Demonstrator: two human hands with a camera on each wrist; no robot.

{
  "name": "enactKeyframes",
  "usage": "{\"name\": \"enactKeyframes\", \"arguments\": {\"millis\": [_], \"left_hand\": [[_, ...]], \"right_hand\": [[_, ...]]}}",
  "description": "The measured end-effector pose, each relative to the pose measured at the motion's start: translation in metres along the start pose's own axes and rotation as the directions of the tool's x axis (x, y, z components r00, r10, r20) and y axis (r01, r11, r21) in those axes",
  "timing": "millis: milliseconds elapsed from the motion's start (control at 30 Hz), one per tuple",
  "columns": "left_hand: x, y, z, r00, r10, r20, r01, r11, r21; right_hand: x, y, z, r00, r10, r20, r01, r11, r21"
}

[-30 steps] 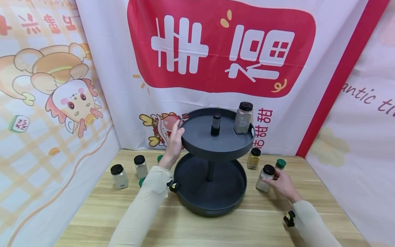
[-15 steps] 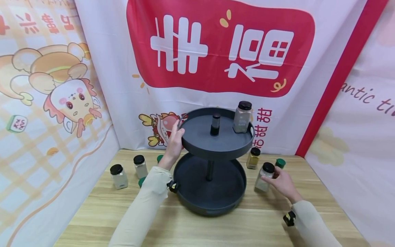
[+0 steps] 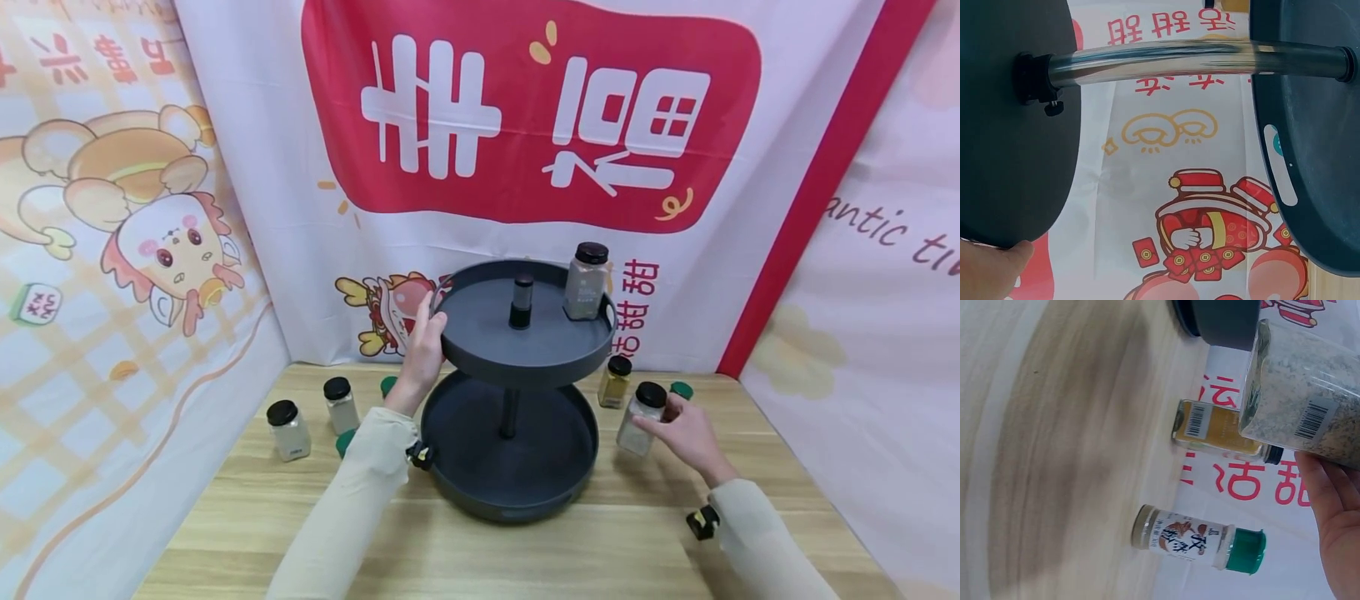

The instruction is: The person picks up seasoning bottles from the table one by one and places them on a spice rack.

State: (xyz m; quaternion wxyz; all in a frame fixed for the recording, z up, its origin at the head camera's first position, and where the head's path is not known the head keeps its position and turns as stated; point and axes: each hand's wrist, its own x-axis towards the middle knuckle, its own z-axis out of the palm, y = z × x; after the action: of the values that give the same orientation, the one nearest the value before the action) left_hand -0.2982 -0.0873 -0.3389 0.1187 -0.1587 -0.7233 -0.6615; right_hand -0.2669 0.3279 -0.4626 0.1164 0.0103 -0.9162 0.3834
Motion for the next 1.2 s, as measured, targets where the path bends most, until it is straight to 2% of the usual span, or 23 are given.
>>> {"name": "enactKeyframes", "arguments": {"millis": [400,600,767,1000,1200], "left_hand": [[-0.004,0.003,0.003,0.999,0.013,-0.047,-0.009,0.996,0.084],[-0.006,0.003,0.004,0.999,-0.007,-0.049,0.013,0.993,0.115],[-0.008,0.004,0.004,0.999,-0.01,-0.05,0.015,0.994,0.105],[-0.01,0.004,0.005,0.998,-0.019,-0.056,0.024,0.995,0.1],[-0.01,0.004,0.006,0.999,-0.003,-0.054,0.008,0.996,0.087]], "right_hand": [[-0.002,-0.02,-0.007,0.999,-0.009,-0.043,0.01,1.0,0.014],[-0.004,-0.034,-0.013,0.998,0.004,-0.061,-0.002,0.999,0.033],[-0.004,-0.046,-0.019,0.997,0.006,-0.079,-0.002,0.999,0.047],[-0.004,-0.062,-0.028,0.987,-0.061,-0.148,0.073,0.995,0.073],[0.0,-0.074,-0.036,0.986,-0.08,-0.149,0.094,0.992,0.09]]}}
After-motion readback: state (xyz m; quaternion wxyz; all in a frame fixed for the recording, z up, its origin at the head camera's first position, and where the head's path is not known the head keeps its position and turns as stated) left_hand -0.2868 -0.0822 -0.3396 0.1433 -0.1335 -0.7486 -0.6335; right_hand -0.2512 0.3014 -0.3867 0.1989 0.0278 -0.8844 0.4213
